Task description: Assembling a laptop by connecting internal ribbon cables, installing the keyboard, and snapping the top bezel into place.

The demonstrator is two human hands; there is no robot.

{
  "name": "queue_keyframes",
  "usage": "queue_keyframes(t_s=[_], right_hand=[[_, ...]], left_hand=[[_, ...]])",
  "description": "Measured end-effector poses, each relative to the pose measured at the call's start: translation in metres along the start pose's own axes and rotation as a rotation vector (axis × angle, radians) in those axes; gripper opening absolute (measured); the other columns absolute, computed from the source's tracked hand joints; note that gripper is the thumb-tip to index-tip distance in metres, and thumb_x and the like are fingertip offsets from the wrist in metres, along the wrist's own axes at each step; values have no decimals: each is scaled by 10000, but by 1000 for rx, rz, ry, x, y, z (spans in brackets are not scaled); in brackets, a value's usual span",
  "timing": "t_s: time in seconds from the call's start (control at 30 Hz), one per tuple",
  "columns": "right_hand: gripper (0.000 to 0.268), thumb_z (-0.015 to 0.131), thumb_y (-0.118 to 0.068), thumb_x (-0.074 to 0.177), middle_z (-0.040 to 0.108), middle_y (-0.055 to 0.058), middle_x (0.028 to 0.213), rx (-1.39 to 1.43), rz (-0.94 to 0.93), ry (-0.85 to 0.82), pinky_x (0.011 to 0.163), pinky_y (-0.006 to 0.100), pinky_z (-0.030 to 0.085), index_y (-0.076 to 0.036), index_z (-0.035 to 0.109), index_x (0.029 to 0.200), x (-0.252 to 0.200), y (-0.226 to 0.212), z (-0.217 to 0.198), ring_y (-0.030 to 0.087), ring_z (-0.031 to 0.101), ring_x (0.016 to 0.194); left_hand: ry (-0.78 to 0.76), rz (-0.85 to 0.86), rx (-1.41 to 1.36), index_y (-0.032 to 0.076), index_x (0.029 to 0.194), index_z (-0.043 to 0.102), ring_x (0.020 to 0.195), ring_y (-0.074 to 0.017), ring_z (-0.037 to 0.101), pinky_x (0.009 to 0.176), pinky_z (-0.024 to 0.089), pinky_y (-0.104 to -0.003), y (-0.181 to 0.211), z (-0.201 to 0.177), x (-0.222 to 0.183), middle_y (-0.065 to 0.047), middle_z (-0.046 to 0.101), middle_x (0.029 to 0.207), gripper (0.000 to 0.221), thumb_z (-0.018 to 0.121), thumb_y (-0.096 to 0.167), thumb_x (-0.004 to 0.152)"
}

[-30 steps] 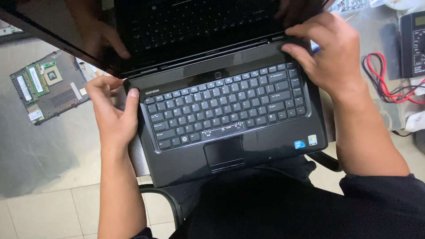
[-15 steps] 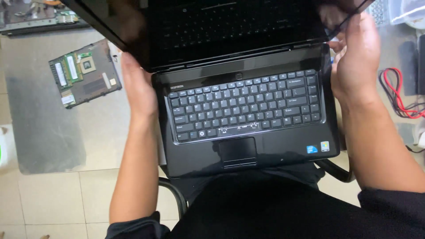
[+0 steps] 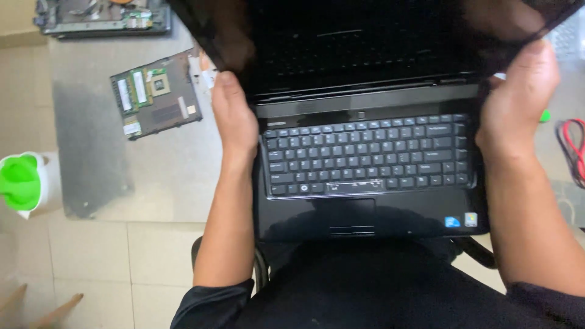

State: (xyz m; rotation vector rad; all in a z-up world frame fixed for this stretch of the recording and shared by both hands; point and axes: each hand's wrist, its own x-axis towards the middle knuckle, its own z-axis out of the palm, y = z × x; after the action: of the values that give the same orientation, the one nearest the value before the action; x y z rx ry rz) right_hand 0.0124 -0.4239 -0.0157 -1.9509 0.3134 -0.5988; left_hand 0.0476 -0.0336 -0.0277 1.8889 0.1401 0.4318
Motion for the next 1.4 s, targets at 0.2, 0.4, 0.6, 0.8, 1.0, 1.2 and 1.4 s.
queue_keyframes(t_s=[0.2, 0.4, 0.6, 0.8, 1.0, 1.2, 1.4], right_hand=[[630, 333, -519, 1147, 629, 177, 1411, 93, -71, -33, 980, 378, 547, 0, 554, 1427, 1, 12, 3, 270, 617, 1285], [567, 338, -389, 1186, 560, 264, 1440, 88, -118, -55, 1124, 451, 467, 91, 497, 1442, 13, 39, 3, 338, 548, 1332], [601, 183, -552, 1149, 692, 33, 1234, 150, 63, -331, 1238, 297, 543, -153, 630, 1195, 13, -7, 13, 181, 671, 1248], [577, 218, -480, 1189, 765, -18, 1120, 12, 183, -232, 965, 184, 614, -163, 693, 1112, 17, 6, 12, 79, 744, 1044], [573, 240, -476, 1225, 764, 76, 1087, 59, 58, -225, 978, 261, 608, -102, 668, 1151, 21, 25, 7, 162, 730, 1016], [237, 422, -90, 1299, 719, 188, 1206, -116, -226, -306, 1030, 407, 504, 26, 601, 1195, 14, -17, -8, 295, 666, 1121], [396, 673, 32, 1043, 596, 218, 1322, -57, -147, -458, 1047, 373, 478, 38, 425, 1351, 5, -48, -14, 304, 604, 1217]], left_hand=[[-66, -113, 32, 183, 787, 374, 794, -121, 390, 731, 353, -329, 23, -3, 4, 52, 397, 791, 503, 282, 620, 1018], [-112, -207, -74, 202, 776, 335, 736, -83, 328, 686, 291, -285, 30, 0, 9, 68, 333, 747, 506, 325, 668, 972], [-153, -194, 20, 142, 917, 551, 805, -125, 528, 795, 454, -312, 37, -1, 12, 8, 499, 779, 543, 285, 610, 993], [-135, -217, 137, 109, 965, 595, 804, -166, 573, 780, 478, -348, 36, 3, 20, -9, 558, 769, 567, 281, 580, 994], [-45, -71, 183, 142, 880, 522, 754, -208, 560, 741, 439, -375, 13, 11, 23, -27, 574, 754, 450, 335, 524, 1029], [-112, -72, 122, 87, 1285, 526, 1068, -213, 717, 935, 525, -338, 18, -1, 9, -99, 725, 1189, 378, 471, 391, 1068], [-388, -20, -70, 22, 1369, 361, 1268, -244, 556, 1111, 458, -358, 29, -16, 1, -151, 538, 1341, 567, 743, 102, 957]])
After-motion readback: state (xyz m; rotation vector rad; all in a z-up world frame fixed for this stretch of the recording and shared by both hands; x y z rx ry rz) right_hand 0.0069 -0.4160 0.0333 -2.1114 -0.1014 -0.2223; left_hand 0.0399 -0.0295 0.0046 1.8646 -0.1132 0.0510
